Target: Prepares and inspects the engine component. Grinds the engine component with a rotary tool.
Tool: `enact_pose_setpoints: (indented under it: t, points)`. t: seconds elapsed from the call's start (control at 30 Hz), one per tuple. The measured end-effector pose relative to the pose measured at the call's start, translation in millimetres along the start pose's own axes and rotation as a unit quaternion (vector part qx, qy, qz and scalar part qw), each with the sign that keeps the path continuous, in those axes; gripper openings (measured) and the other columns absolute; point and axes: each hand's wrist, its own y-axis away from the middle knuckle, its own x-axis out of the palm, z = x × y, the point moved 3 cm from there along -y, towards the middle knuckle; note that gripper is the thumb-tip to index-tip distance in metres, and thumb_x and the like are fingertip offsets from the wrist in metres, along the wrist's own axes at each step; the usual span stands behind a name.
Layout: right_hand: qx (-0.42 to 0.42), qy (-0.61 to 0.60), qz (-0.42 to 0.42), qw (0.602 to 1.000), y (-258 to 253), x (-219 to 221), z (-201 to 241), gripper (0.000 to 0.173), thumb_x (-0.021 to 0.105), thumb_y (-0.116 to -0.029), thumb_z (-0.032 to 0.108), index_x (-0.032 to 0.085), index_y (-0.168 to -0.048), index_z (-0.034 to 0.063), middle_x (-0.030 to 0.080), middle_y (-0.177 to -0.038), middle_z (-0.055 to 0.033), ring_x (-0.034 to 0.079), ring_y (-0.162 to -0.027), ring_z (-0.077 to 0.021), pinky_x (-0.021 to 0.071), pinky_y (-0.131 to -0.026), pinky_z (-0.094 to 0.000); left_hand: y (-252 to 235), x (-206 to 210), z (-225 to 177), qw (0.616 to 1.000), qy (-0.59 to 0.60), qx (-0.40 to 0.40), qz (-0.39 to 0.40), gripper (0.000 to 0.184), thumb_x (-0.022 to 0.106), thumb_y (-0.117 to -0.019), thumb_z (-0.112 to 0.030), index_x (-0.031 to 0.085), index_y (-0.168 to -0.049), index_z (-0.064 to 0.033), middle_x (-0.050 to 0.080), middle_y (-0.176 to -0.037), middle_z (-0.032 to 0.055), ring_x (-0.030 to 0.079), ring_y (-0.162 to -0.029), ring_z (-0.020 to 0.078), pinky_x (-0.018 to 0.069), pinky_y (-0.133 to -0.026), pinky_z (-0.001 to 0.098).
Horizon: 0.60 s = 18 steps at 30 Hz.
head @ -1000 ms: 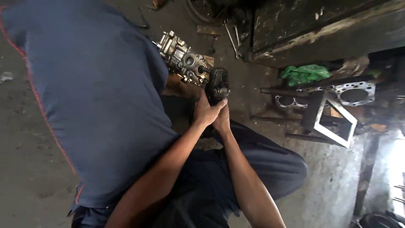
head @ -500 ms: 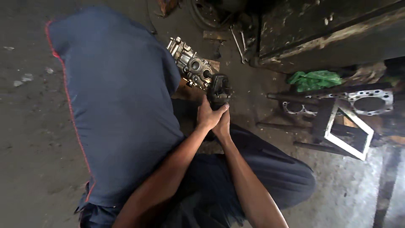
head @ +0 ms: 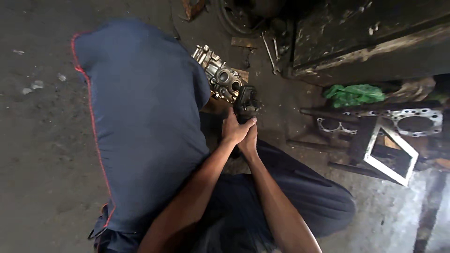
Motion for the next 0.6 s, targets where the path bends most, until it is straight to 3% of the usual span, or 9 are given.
enact_pose_setpoints:
  t: [0.3,0.6]
  points:
    - [0.001,-0.001,0.007,1.000,-6,7,5,0.048,0.068,-0.0963,0.017,0.051,-0.135,-0.0074,0.071,-0.106,-0.0162,0.071,-0.099,-0.0199,0.0580,-0.093,-0.0396,-7,-8,-1,1.000,-0.007,-0.010,0.003,0.093,0.082,-0.0863,-0.048,0.034,-0.158,-0.0122,0.066,-0.130,0.0203,0.064,-0.122,0.0340,0.0512,-0.103,0.0568]
    - [0.006,0.025,0.016,1.000,-11,13,12,0.056,0.072,-0.0925,0.015,0.048,-0.137,-0.0084,0.071,-0.106,-0.0192,0.071,-0.099,-0.0248,0.0576,-0.092,-0.0437,-18,-14,2,1.000,-0.014,-0.008,0.000,0.093,0.082,-0.0854,-0.049,0.035,-0.157,-0.0130,0.067,-0.128,0.0194,0.064,-0.121,0.0338,0.0516,-0.102,0.0580]
